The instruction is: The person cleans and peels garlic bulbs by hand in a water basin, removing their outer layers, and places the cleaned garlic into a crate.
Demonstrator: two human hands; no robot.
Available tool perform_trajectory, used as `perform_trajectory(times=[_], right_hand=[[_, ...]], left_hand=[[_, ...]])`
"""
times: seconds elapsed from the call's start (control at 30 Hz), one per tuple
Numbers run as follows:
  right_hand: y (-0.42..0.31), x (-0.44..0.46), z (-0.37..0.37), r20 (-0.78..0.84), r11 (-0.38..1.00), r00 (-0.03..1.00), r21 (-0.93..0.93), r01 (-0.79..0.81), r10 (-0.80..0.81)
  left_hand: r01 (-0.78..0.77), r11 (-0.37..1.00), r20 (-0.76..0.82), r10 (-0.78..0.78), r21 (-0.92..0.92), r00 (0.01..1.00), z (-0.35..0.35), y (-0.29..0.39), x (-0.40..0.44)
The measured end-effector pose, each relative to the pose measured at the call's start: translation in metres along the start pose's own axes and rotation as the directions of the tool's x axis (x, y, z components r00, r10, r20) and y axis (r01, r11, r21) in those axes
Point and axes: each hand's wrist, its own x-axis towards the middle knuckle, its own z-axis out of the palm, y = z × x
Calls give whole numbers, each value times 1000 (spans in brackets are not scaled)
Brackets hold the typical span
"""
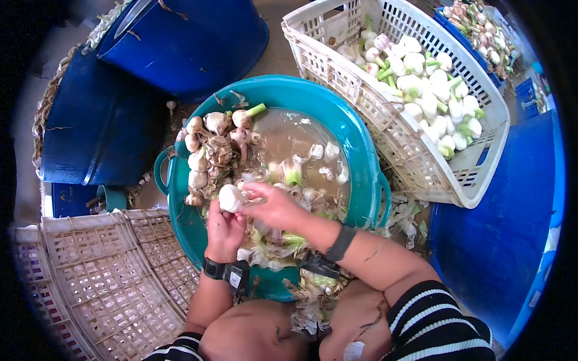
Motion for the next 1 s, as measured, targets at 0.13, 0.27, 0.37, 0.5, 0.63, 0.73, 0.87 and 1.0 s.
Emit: perform_trajectory(times=[0.13, 0.27, 0.37, 0.5, 0.63, 0.73, 0.87, 1.0], right_hand=[[36, 26, -9, -4, 771, 991, -629, 104, -137], [135, 22, -3, 262, 630, 955, -721, 289, -139], [60, -31, 22, 325, 44, 810, -936, 349, 488], [66, -37, 23, 405, 126, 542, -869, 478, 736], [56, -12, -15, 230, 713, 895, -690, -127, 381], [66, -7, -14, -17, 820, 1000, -571, -18, 10], [16, -1, 7, -103, 981, 975, -37, 192, -195], [-26, -6, -18, -90, 721, 949, -673, 165, -301]], left_hand=[[-327, 913, 242, 269, 246, 932, 56, 17, -26], [-827, 451, 893, 128, 335, 432, 101, 21, -54], [-545, -439, 670, 201, 714, 715, 24, -5, 37], [-185, -549, 227, 10, 815, 974, -10, -31, 42], [-253, -146, 279, 192, 956, 941, -58, -49, 71], [-478, 489, 321, 371, 730, 871, -29, -35, 40], [-644, 307, 569, 304, 701, 764, 5, -14, -6], [-477, 724, 411, 287, 498, 865, 23, 9, -26]])
